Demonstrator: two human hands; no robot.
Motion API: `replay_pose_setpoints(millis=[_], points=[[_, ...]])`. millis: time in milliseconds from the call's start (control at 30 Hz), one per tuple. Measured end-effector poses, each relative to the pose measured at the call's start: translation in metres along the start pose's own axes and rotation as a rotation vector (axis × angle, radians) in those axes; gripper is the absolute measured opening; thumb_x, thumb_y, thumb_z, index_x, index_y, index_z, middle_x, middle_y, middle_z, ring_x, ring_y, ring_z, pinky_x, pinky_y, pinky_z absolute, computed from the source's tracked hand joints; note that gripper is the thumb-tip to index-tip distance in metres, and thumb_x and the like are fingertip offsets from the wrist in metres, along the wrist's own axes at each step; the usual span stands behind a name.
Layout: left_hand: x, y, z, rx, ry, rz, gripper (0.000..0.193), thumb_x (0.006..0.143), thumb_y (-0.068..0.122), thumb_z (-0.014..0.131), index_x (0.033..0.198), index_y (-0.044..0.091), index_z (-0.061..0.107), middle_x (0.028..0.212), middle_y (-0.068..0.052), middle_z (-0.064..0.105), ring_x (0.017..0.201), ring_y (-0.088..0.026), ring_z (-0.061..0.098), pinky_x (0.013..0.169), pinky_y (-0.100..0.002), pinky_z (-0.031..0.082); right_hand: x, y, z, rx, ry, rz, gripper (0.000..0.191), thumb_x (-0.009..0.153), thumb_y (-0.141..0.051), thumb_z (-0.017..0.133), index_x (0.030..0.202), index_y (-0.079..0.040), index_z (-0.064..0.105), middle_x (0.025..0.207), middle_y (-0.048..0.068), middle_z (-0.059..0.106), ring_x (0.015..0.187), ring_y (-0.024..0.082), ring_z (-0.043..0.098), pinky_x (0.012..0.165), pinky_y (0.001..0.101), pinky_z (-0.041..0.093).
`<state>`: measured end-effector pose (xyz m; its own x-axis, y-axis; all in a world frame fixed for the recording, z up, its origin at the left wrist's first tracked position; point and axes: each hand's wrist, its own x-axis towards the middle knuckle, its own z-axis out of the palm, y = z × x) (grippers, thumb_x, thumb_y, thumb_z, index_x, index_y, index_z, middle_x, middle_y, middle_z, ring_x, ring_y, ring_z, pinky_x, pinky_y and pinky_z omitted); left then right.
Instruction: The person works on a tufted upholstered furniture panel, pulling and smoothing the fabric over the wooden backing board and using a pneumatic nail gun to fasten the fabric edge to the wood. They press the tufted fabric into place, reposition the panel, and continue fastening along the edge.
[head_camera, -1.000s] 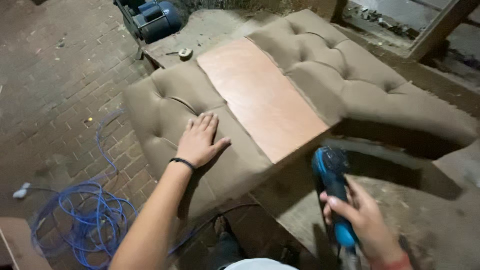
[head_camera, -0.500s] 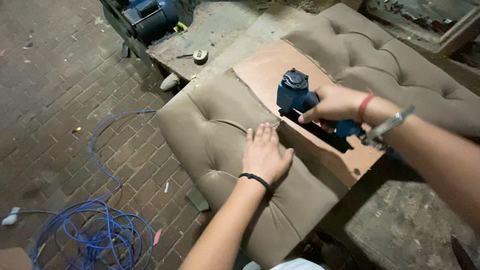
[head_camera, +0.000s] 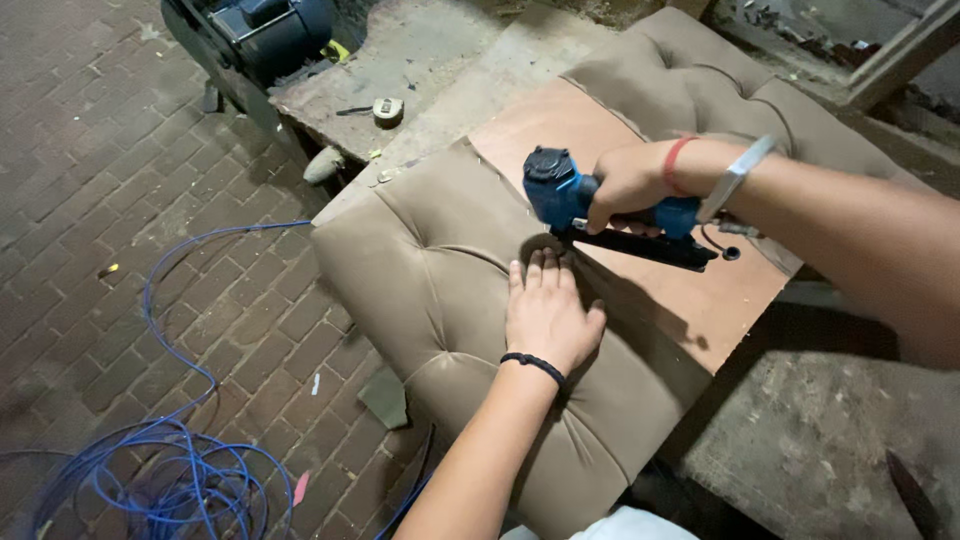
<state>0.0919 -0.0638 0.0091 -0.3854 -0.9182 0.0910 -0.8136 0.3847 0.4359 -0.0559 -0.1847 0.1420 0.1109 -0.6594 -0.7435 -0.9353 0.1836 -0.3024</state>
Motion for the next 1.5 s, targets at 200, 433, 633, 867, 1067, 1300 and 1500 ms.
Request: replay_pose_setpoints(millis=[200, 433, 633, 867, 1067, 1300, 1500], points=[[0.002, 0.002, 0.006, 0.041, -0.039, 0.008, 0.083, 0.086, 0.051, 0.059, 0.145, -0.006, 0.046, 0.155, -0.023, 0.041, 0.148, -0.034, 0.033, 0.122, -0.055, 0.015, -0.049, 0.036, 0.011, 0.182, 0.039, 0.109, 0.028, 0.085, -0.016, 0.078, 0.074, 0.008, 0.068, 0.057, 0.015, 0.064, 0.045, 0.025, 0.059, 0.048, 0.0401, 0.049], [0.002, 0.006, 0.014, 0.116, -0.031, 0.028, 0.081, 0.086, 0.050, 0.056, 0.145, -0.005, 0.048, 0.157, -0.023, 0.041, 0.148, -0.033, 0.033, 0.122, -0.056, 0.016, -0.068, 0.067, 0.037, 0.201, -0.027, 0.161, 0.029, 0.085, -0.018, 0.078, 0.079, 0.007, 0.066, 0.058, 0.014, 0.063, 0.046, 0.025, 0.059, 0.048, 0.0400, 0.049], [0.001, 0.009, 0.016, 0.143, -0.034, 0.039, 0.080, 0.085, 0.048, 0.056, 0.145, -0.005, 0.047, 0.157, -0.022, 0.040, 0.149, -0.033, 0.033, 0.122, -0.056, 0.016, -0.071, 0.084, 0.052, 0.101, -0.008, 0.163, 0.023, 0.084, -0.015, 0.076, 0.080, 0.007, 0.072, 0.061, 0.014, 0.066, 0.050, 0.024, 0.061, 0.049, 0.0383, 0.050], [-0.001, 0.009, 0.024, 0.147, -0.008, 0.056, 0.079, 0.087, 0.050, 0.057, 0.144, -0.004, 0.049, 0.155, -0.022, 0.042, 0.147, -0.033, 0.036, 0.120, -0.056, 0.018, -0.077, 0.155, 0.062, -0.021, 0.483, 0.082, 0.045, 0.084, -0.036, 0.079, 0.110, 0.000, 0.068, 0.082, 0.019, 0.070, 0.074, 0.035, 0.068, 0.070, 0.0476, 0.055], [0.007, 0.008, 0.027, 0.136, 0.049, 0.070, 0.073, 0.086, 0.049, 0.062, 0.139, -0.001, 0.056, 0.152, -0.020, 0.050, 0.144, -0.032, 0.042, 0.119, -0.055, 0.023, -0.035, 0.208, 0.111, -0.137, 0.828, -0.031, 0.073, 0.086, -0.037, 0.074, 0.146, -0.004, 0.050, 0.109, 0.025, 0.066, 0.102, 0.046, 0.064, 0.087, 0.0536, 0.052], [0.016, 0.014, 0.020, 0.136, 0.027, 0.035, 0.060, 0.086, 0.044, 0.063, 0.134, 0.007, 0.062, 0.149, -0.016, 0.054, 0.143, -0.031, 0.045, 0.119, -0.055, 0.027, -0.010, 0.226, 0.157, -0.027, 1.047, -0.184, 0.078, 0.084, -0.029, 0.078, 0.154, -0.011, 0.048, 0.127, 0.016, 0.062, 0.115, 0.036, 0.060, 0.095, 0.0483, 0.052], [0.004, 0.061, 0.023, 0.318, -0.089, -0.008, 0.071, 0.089, 0.051, 0.059, 0.142, 0.005, 0.054, 0.155, -0.015, 0.047, 0.145, -0.032, 0.040, 0.117, -0.056, 0.026, -0.008, 0.230, 0.150, -0.026, 1.034, -0.163, 0.077, 0.082, -0.031, 0.080, 0.150, -0.011, 0.049, 0.128, 0.017, 0.061, 0.113, 0.036, 0.060, 0.091, 0.0480, 0.052]])
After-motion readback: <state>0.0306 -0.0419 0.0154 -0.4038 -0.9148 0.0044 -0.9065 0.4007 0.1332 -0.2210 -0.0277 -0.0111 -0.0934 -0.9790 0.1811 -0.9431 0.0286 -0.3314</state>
